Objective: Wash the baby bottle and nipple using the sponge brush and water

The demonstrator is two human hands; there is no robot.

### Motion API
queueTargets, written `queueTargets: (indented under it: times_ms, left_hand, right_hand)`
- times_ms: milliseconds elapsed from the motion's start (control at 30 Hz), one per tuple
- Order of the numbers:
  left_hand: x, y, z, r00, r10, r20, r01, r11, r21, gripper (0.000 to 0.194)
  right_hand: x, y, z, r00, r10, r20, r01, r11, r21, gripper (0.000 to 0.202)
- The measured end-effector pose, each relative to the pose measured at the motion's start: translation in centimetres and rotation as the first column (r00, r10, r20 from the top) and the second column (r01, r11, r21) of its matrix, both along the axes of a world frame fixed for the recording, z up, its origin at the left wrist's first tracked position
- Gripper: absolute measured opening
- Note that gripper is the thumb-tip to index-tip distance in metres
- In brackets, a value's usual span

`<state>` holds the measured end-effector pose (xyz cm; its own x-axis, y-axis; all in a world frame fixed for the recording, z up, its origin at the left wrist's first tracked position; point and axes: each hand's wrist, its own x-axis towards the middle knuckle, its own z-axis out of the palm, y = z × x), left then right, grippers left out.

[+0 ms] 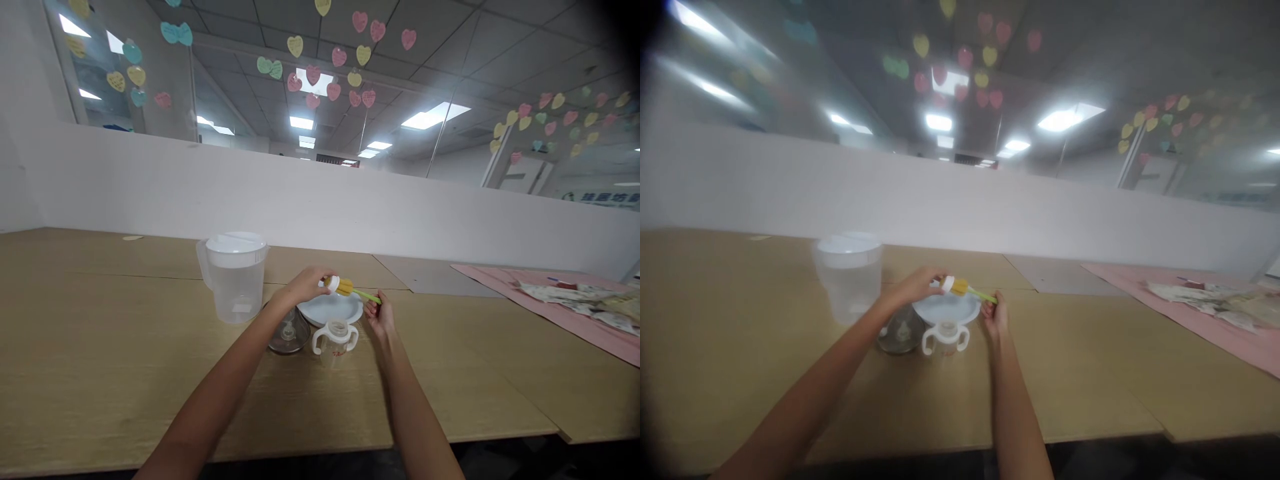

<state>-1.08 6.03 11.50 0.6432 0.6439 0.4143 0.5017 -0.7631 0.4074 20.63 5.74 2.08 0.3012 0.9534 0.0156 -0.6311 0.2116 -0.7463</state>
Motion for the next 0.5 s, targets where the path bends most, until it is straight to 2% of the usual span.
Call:
queueTargets:
  times_ms: [67, 200, 500]
  left_hand:
    - [0.1, -0.1, 0.1, 0.998, -0.020, 0.052, 0.022, 0.999, -0.037, 0.041]
    - [0.3, -0.5, 0.4, 0.993, -0.054, 0.109, 0.056, 0.998, -0.015, 0.041]
    - [0.7, -2.1, 1.3, 0.995, -0.079, 0.065, 0.072, 0.993, 0.098, 0.041]
  right_hand:
    - [-0.1, -0.1, 0.1, 1.000, 0.028, -0.011, -0.028, 1.000, 0.004, 0.032]
    - [-0.2, -0.2, 0.3, 0.996, 0.077, -0.048, -0.076, 0.997, 0.019, 0.031]
    - [-0.2, -0.3, 0.6, 0.993, 0.105, -0.052, -0.103, 0.994, 0.039, 0.034]
